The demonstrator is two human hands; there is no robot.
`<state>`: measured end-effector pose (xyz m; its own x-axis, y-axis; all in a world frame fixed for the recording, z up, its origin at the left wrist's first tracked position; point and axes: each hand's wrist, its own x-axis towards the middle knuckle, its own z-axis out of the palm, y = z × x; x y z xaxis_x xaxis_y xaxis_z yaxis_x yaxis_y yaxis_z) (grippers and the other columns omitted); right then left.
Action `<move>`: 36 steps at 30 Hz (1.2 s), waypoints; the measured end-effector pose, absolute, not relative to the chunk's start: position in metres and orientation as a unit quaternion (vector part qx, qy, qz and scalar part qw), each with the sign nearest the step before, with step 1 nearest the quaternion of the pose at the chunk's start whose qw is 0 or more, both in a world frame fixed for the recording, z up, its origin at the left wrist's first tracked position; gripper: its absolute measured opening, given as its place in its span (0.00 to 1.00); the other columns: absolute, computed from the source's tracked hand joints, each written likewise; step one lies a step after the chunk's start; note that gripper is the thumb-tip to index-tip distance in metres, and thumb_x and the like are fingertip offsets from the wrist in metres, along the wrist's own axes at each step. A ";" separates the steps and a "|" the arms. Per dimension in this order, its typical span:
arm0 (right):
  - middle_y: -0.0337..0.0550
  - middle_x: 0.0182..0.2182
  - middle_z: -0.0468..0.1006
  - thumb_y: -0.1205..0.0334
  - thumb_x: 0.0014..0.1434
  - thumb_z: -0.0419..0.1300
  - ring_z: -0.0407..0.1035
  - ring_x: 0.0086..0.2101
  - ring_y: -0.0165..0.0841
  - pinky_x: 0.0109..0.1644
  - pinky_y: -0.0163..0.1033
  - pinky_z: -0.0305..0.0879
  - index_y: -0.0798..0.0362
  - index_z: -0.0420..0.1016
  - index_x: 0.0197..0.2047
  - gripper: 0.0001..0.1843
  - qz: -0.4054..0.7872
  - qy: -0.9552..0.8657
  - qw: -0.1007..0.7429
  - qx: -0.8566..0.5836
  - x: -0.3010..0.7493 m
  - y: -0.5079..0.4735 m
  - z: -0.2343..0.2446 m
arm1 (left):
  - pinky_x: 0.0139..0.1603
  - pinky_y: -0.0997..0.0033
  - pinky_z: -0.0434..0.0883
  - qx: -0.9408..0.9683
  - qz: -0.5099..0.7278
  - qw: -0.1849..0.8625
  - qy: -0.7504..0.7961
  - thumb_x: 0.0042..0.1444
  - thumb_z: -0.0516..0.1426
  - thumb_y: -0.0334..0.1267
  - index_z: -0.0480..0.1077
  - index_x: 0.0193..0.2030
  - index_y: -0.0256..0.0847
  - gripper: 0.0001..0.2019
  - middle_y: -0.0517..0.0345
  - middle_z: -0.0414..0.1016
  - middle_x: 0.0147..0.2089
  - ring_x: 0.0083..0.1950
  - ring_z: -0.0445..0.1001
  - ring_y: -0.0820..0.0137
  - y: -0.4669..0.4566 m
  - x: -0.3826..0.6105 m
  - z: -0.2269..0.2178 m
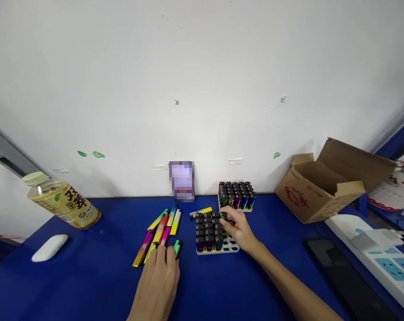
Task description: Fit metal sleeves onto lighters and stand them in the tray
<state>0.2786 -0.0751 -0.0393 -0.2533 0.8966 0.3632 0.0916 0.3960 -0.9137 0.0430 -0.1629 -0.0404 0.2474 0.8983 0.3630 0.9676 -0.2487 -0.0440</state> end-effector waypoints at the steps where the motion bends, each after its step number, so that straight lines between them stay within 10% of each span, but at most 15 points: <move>1: 0.33 0.19 0.64 0.58 0.58 0.57 0.58 0.21 0.29 0.26 0.34 0.52 0.52 0.70 0.34 0.07 0.410 -0.678 0.488 -0.365 0.279 -0.076 -0.038 | 0.40 0.52 0.70 -0.786 -0.122 0.125 -0.593 0.58 0.47 0.34 0.70 0.37 0.38 0.11 0.45 0.71 0.33 0.36 0.72 0.54 -0.167 0.043 -0.044; 11: 0.48 0.41 0.80 0.65 0.55 0.55 0.75 0.41 0.41 0.46 0.47 0.71 0.51 0.68 0.51 0.19 0.288 -0.675 0.579 -0.357 0.277 -0.081 -0.040 | 0.36 0.64 0.71 -0.726 0.024 0.027 -0.686 0.58 0.44 0.25 0.65 0.44 0.34 0.13 0.46 0.74 0.35 0.38 0.76 0.58 -0.145 0.047 0.015; 20: 0.46 0.35 0.78 0.62 0.59 0.52 0.72 0.35 0.37 0.38 0.43 0.70 0.52 0.71 0.42 0.10 0.096 -0.657 0.632 -0.399 0.278 -0.080 -0.026 | 0.35 0.60 0.71 -0.698 0.106 0.009 -0.708 0.63 0.46 0.41 0.69 0.39 0.35 0.14 0.43 0.72 0.43 0.42 0.77 0.53 -0.095 0.030 0.026; 31: 0.47 0.41 0.70 0.60 0.63 0.52 0.62 0.44 0.38 0.50 0.48 0.60 0.53 0.77 0.39 0.13 0.191 -0.765 0.507 -0.349 0.248 -0.116 0.037 | 0.39 0.70 0.69 -0.815 -0.307 -0.148 -0.469 0.63 0.49 0.41 0.67 0.43 0.44 0.08 0.57 0.72 0.38 0.38 0.73 0.68 -0.139 0.085 0.062; 36: 0.44 0.36 0.72 0.59 0.67 0.43 0.68 0.38 0.34 0.41 0.40 0.64 0.52 0.69 0.36 0.16 0.281 -0.596 0.669 -0.345 0.256 -0.105 0.024 | 0.44 0.69 0.68 -0.778 -0.347 -0.217 -0.477 0.64 0.48 0.43 0.63 0.51 0.45 0.12 0.56 0.71 0.42 0.43 0.71 0.68 -0.140 0.098 0.063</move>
<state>0.2563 -0.1047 0.0239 0.1325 0.7865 0.6032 0.0356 0.6044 -0.7959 0.0985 -0.1396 0.0629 0.3039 0.8926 0.3329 0.5919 -0.4507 0.6682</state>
